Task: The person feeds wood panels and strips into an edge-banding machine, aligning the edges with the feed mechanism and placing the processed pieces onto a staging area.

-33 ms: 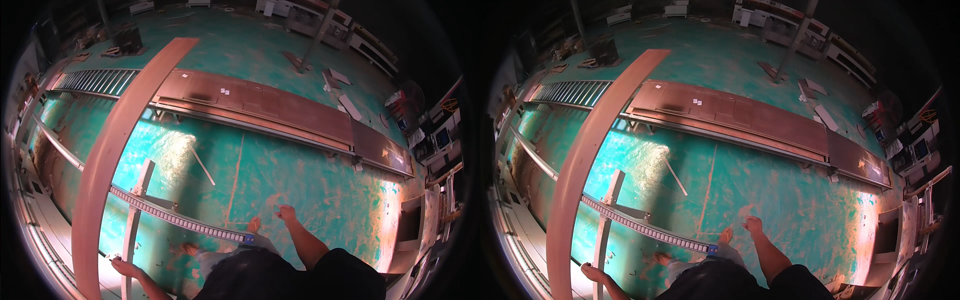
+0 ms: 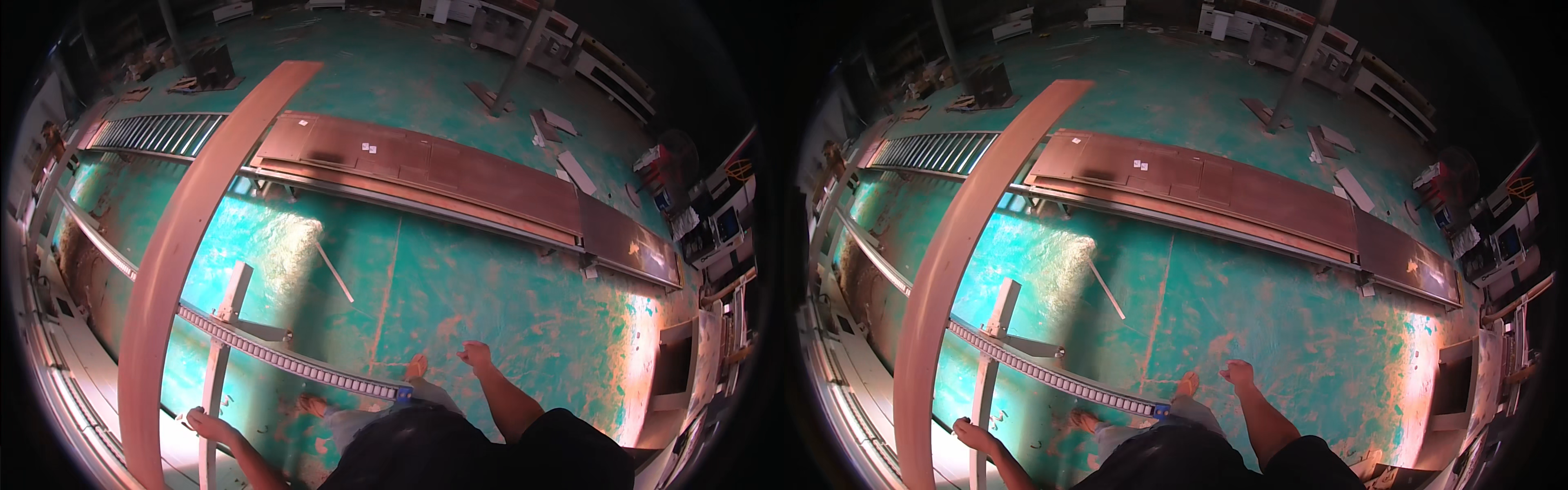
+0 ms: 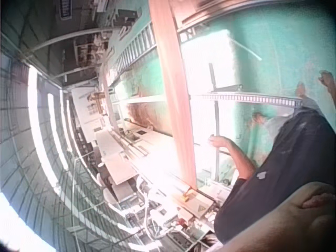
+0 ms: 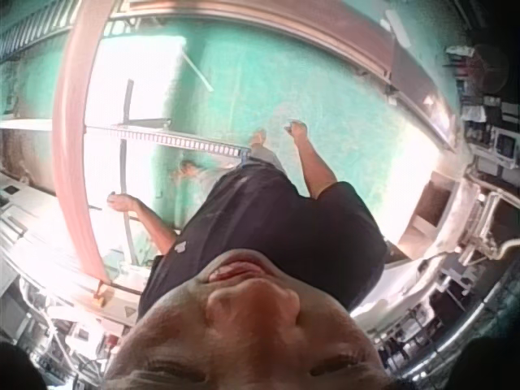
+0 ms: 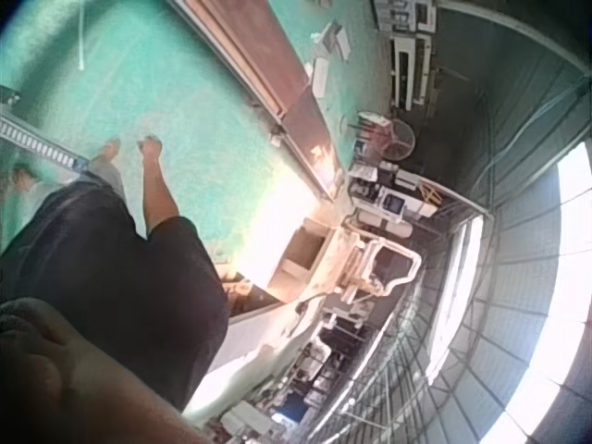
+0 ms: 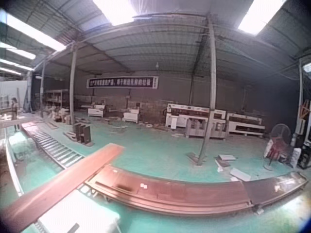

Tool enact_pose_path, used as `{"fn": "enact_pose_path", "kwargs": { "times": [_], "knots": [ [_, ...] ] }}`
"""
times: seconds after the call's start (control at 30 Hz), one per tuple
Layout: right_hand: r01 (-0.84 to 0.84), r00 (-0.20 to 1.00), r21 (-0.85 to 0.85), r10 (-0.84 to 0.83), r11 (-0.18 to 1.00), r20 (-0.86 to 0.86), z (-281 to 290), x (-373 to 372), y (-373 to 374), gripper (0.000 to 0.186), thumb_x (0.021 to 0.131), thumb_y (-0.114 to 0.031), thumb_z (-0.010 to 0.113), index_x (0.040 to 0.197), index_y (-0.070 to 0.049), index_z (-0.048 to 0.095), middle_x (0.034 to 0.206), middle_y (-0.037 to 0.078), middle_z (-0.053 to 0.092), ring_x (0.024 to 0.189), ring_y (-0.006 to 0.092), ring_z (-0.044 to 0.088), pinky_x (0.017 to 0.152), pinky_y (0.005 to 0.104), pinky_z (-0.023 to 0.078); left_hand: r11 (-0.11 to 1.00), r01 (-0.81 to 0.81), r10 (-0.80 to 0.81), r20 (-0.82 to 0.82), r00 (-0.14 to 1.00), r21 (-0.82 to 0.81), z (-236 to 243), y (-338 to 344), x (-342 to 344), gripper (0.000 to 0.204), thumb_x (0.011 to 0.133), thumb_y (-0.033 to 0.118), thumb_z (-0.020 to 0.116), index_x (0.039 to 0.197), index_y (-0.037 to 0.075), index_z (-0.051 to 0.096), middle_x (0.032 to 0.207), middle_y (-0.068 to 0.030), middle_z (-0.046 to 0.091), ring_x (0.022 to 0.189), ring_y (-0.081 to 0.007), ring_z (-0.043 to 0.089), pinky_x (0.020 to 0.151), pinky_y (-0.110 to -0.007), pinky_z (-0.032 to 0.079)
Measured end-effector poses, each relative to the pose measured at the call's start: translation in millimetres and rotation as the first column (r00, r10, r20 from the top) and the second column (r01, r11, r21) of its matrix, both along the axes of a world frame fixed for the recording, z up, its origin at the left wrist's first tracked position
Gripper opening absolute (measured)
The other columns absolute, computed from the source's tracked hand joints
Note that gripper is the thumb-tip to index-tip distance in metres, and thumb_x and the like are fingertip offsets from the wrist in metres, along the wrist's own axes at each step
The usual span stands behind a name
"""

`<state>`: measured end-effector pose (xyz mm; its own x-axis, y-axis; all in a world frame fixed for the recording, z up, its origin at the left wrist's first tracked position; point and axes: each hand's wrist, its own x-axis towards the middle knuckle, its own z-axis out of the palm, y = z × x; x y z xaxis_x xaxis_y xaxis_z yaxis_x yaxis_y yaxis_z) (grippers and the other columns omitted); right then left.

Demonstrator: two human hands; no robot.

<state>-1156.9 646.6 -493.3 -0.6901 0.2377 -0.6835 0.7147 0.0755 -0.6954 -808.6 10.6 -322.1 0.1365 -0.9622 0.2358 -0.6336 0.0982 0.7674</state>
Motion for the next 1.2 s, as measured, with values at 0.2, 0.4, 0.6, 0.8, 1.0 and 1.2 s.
{"fn": "enact_pose_path", "kwargs": {
  "times": [0.2,0.4,0.6,0.8,1.0,1.2],
  "knots": [
    [-0.007,0.957,0.012,0.003,1.000,0.292,-15.6,4.5,119.3,0.024,0.097,-0.010,0.067,0.118,0.000,0.068,0.098,0.018,0.074,0.083,0.0300,0.078,0.064,0.0334,0.061,0.831,0.554,-0.518,-0.287,0.806,0.055,-4.4,124.2,-246.3,0.040,0.111,0.028,0.056,0.084,-0.001,0.055,0.081,-0.0062,0.055,0.078,-0.0153,0.050,0.075,-0.033,0.043],
    [-0.231,0.956,-0.203,0.261,0.952,0.133,-38.6,-68.2,198.5,0.037,0.100,-0.013,0.065,0.133,0.000,0.057,0.109,0.022,0.074,0.088,0.0290,0.076,0.071,0.0373,0.061,0.704,0.668,-0.591,-0.322,0.740,0.242,-39.7,192.4,-352.4,0.033,0.108,0.023,0.061,0.085,-0.001,0.062,0.083,-0.0068,0.067,0.081,-0.0139,0.061,0.081,-0.031,0.049],
    [-0.475,0.807,0.006,0.433,0.880,0.401,-25.6,-209.9,146.8,0.031,0.103,-0.015,0.059,0.131,-0.002,0.063,0.113,0.017,0.074,0.092,0.0271,0.075,0.075,0.0369,0.062,0.710,0.618,-0.473,-0.421,0.774,0.338,-81.3,199.1,-408.6,0.029,0.107,0.022,0.062,0.089,-0.001,0.063,0.084,-0.0063,0.067,0.082,-0.0132,0.061,0.080,-0.030,0.049],
    [-0.436,0.847,-0.094,0.443,0.895,0.293,-30.7,-381.5,80.0,0.032,0.101,-0.015,0.061,0.130,-0.002,0.063,0.110,0.015,0.075,0.091,0.0257,0.075,0.076,0.0368,0.060,0.653,0.574,-0.302,-0.525,0.796,0.494,-144.3,198.0,-516.5,0.022,0.105,0.019,0.062,0.091,0.002,0.063,0.079,-0.0063,0.067,0.073,-0.0120,0.060,0.069,-0.028,0.047],
    [-0.398,0.879,-0.140,0.421,0.907,0.226,-61.8,-556.3,32.3,0.028,0.101,-0.014,0.062,0.126,-0.003,0.065,0.109,0.013,0.076,0.093,0.0229,0.074,0.078,0.0342,0.060,0.409,0.702,-0.394,-0.582,0.712,0.583,-198.8,189.1,-741.3,0.019,0.104,0.021,0.064,0.103,0.002,0.064,0.088,-0.0094,0.073,0.076,-0.0146,0.069,0.069,-0.027,0.053],
    [-0.396,0.916,0.015,0.394,0.918,0.073,-135.2,-751.2,-11.2,0.030,0.095,-0.011,0.068,0.123,-0.002,0.067,0.107,0.012,0.075,0.089,0.0206,0.072,0.075,0.0330,0.058,0.443,0.673,-0.683,-0.264,0.681,0.592,-317.4,142.2,-972.3,0.028,0.097,0.024,0.071,0.106,-0.001,0.070,0.095,-0.0153,0.075,0.090,-0.0253,0.072,0.083,-0.036,0.056]
  ]
}}
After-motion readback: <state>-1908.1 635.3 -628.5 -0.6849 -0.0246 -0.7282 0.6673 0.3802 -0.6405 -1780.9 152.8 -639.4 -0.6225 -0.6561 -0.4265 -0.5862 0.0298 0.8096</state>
